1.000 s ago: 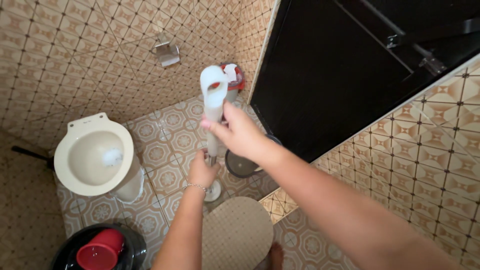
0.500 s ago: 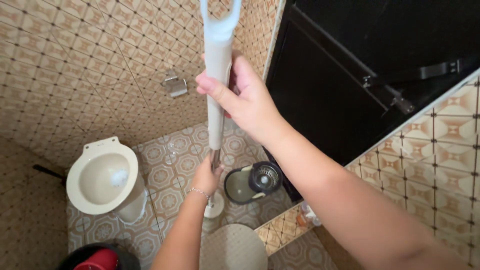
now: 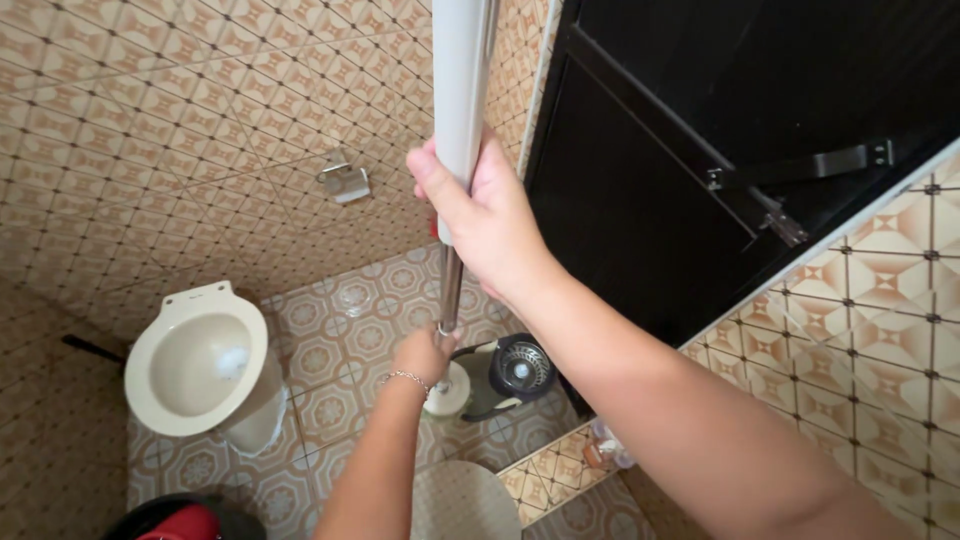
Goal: The person mops the bathroom floor using a mop and a bucket of water. They repeatedly dip the mop into the bucket, wring it out, and scrub the tiled floor around the toilet and shower area.
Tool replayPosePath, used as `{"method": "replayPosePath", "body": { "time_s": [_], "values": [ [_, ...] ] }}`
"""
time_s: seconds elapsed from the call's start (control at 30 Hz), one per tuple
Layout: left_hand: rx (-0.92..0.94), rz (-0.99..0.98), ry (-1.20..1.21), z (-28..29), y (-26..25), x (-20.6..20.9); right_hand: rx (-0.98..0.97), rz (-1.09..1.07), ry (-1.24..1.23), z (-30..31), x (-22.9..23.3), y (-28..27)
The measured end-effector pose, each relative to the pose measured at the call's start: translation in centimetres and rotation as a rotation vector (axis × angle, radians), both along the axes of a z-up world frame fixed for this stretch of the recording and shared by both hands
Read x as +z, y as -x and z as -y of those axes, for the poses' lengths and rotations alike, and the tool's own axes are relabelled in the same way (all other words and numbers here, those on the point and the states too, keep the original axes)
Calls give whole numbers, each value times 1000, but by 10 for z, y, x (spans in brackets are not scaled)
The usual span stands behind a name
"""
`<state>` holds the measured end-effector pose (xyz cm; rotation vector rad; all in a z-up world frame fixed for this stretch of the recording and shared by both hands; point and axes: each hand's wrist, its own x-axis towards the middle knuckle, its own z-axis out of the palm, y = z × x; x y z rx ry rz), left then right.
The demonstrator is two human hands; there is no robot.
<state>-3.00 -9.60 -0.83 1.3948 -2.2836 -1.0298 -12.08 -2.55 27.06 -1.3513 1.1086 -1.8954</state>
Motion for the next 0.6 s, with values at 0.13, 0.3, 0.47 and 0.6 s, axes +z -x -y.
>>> {"method": "replayPosePath", "body": {
  "time_s": [0.13, 0.3, 0.47, 0.6],
  "values": [
    [44, -2, -73, -9, 18, 1, -65, 11, 51, -8, 9, 9],
    [-32, -37, 165, -13, 39, -13, -164, 57, 158, -15, 6, 20],
    [-68, 49, 237, -27, 50, 0, -219, 74, 164, -24, 6, 32],
    [-66, 45, 222, -28, 62, -6, -214, 75, 179, -25, 1, 42]
  ]
}}
